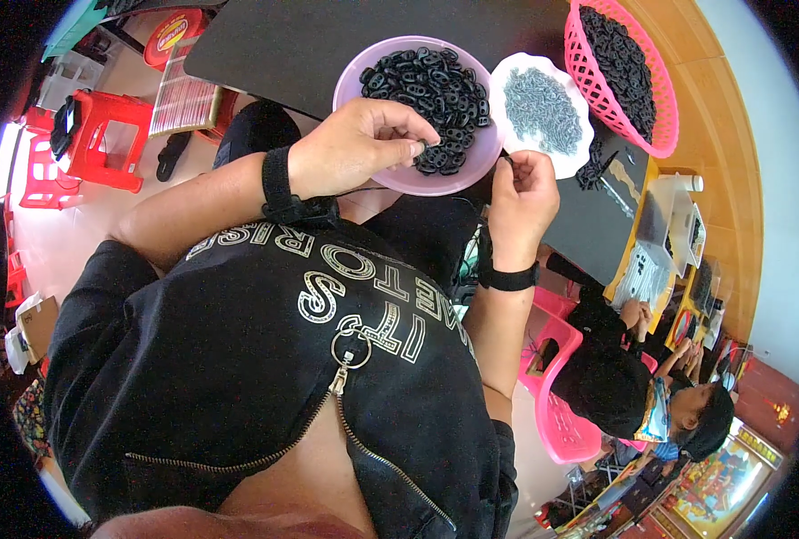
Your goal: The person assembles plastic cord toggles by picking up plastic toggle pieces from a bowl and springs from a plate, then inserting the springs into the toggle pieces by hand.
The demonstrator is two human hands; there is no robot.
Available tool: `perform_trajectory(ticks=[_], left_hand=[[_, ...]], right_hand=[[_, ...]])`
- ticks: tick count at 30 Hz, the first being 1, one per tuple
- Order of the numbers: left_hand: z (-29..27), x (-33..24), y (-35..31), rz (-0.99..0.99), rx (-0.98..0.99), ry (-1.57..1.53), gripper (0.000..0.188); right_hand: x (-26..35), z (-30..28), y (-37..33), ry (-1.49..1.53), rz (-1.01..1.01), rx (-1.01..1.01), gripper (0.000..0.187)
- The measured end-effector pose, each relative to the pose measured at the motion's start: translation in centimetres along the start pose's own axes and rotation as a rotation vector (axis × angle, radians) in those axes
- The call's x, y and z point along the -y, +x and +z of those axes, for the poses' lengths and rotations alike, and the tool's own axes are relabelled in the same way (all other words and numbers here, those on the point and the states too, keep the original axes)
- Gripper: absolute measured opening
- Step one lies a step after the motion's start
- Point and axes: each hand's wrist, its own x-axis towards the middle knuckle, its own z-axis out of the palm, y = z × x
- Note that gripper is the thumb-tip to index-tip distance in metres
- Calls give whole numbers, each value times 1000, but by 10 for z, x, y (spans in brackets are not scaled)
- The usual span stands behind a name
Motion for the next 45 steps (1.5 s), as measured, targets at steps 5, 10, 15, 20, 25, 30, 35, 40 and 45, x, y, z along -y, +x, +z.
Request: perform_trajectory(ticks=[5, 10, 15, 20, 25, 30, 35, 40, 45], left_hand=[[0, 1, 0, 5, 22, 2, 19], [3, -3, 0, 25, 27, 29, 19], [6, -6, -2, 23, 36, 45, 18], [7, -9, -3, 29, 42, 62, 19], [7, -9, -5, 23, 77, 78, 19], [7, -10, -6, 34, 76, 79, 19], [6, -8, -5, 30, 85, 74, 19], [6, -8, -4, 33, 80, 98, 19], [5, -7, -4, 2, 86, 78, 19]], right_hand=[[13, -8, -12, 602, 270, -25, 22], [17, -10, -21, 825, 348, 87, 20], [33, -3, -27, 890, 333, 184, 19], [36, 3, -31, 840, 272, 249, 18], [38, 6, -34, 807, 251, 280, 16], [42, 7, -34, 802, 294, 258, 14], [38, 7, -33, 855, 345, 204, 10], [34, 6, -32, 797, 347, 98, 12], [33, 5, -31, 864, 393, 91, 17]])
